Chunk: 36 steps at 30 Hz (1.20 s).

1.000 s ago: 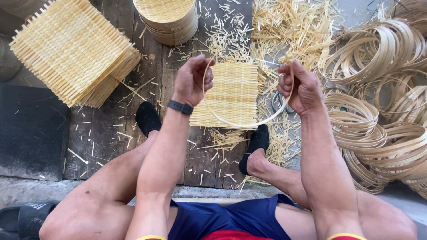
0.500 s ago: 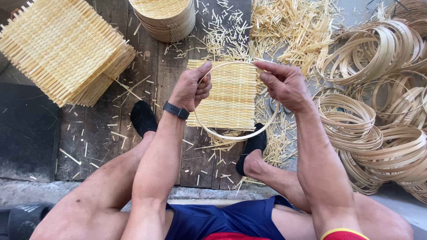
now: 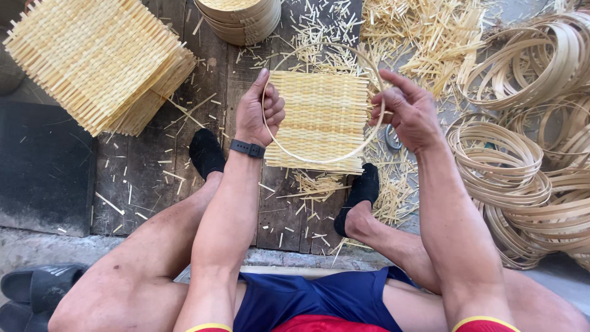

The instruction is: The person sits on the floor and repeatedly trims the edges of round bamboo baskets using shears. They place a wooden block inside each basket to hold it steady, cut the excess bamboo strips, and then stack the finished baskets.

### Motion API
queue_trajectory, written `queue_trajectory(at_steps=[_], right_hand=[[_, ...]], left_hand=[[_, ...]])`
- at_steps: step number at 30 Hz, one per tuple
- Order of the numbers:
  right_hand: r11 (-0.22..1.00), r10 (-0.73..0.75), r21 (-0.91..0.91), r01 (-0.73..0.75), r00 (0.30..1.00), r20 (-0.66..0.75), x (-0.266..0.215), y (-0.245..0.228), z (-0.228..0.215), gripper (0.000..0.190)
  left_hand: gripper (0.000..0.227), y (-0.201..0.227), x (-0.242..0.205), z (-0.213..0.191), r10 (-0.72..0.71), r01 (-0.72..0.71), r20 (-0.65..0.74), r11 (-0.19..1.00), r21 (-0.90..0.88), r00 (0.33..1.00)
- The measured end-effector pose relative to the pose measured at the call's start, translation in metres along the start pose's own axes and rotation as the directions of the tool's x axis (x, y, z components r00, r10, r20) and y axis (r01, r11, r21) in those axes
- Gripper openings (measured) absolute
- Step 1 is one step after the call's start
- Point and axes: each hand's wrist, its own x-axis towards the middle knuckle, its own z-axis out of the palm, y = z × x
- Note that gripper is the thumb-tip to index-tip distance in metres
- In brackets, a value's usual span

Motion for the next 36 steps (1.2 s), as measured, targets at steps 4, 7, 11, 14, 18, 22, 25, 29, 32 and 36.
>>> queue_trajectory(at_steps=[4,7,11,14,18,22,25,29,32,36], right_hand=[[0.999,0.016,0.040,-0.016,1.000,0.008,0.004,0.028,-0.014,0.047],[0.999,0.033,-0.036,-0.036,0.996,-0.078,0.016,0.048,-0.020,0.043],[0.980,0.039,-0.181,-0.079,0.975,-0.219,0.026,0.085,-0.019,0.034],[0.908,0.051,-0.386,-0.161,0.958,-0.281,0.036,0.112,-0.020,0.036],[0.611,-0.134,-0.783,-0.121,0.958,-0.253,0.049,0.145,-0.025,0.043],[0.623,-0.219,-0.774,-0.112,0.925,-0.311,0.050,0.161,-0.026,0.038],[0.692,-0.133,-0.691,-0.209,0.904,-0.406,0.046,0.156,-0.024,0.033],[0.700,-0.103,-0.682,-0.212,0.915,-0.389,0.041,0.151,-0.023,0.028],[0.683,-0.187,-0.716,-0.148,0.911,-0.367,0.038,0.160,-0.026,0.027],[0.590,-0.210,-0.792,-0.153,0.919,-0.334,0.044,0.171,-0.027,0.025]], left_hand=[[0.042,-0.006,0.006,-0.014,0.052,-0.053,-0.056,0.998,-0.029,0.997],[0.034,-0.017,0.012,-0.026,0.090,-0.091,-0.175,0.996,0.002,0.980],[0.011,-0.041,0.024,-0.056,0.305,-0.239,-0.295,0.941,0.239,0.906],[0.011,-0.055,0.035,-0.085,0.576,-0.205,-0.246,0.605,0.769,0.780],[0.014,-0.060,0.039,-0.122,0.660,-0.056,0.106,-0.097,0.994,0.744],[0.020,-0.061,0.043,-0.133,0.588,0.090,-0.062,-0.018,0.996,0.806],[0.020,-0.057,0.041,-0.128,0.545,0.175,-0.150,0.006,0.985,0.825],[0.019,-0.051,0.040,-0.122,0.520,0.165,-0.168,0.052,0.985,0.837],[0.019,-0.055,0.040,-0.125,0.532,0.186,-0.202,0.084,0.979,0.822],[0.023,-0.052,0.042,-0.121,0.523,0.203,-0.238,0.124,0.971,0.818]])
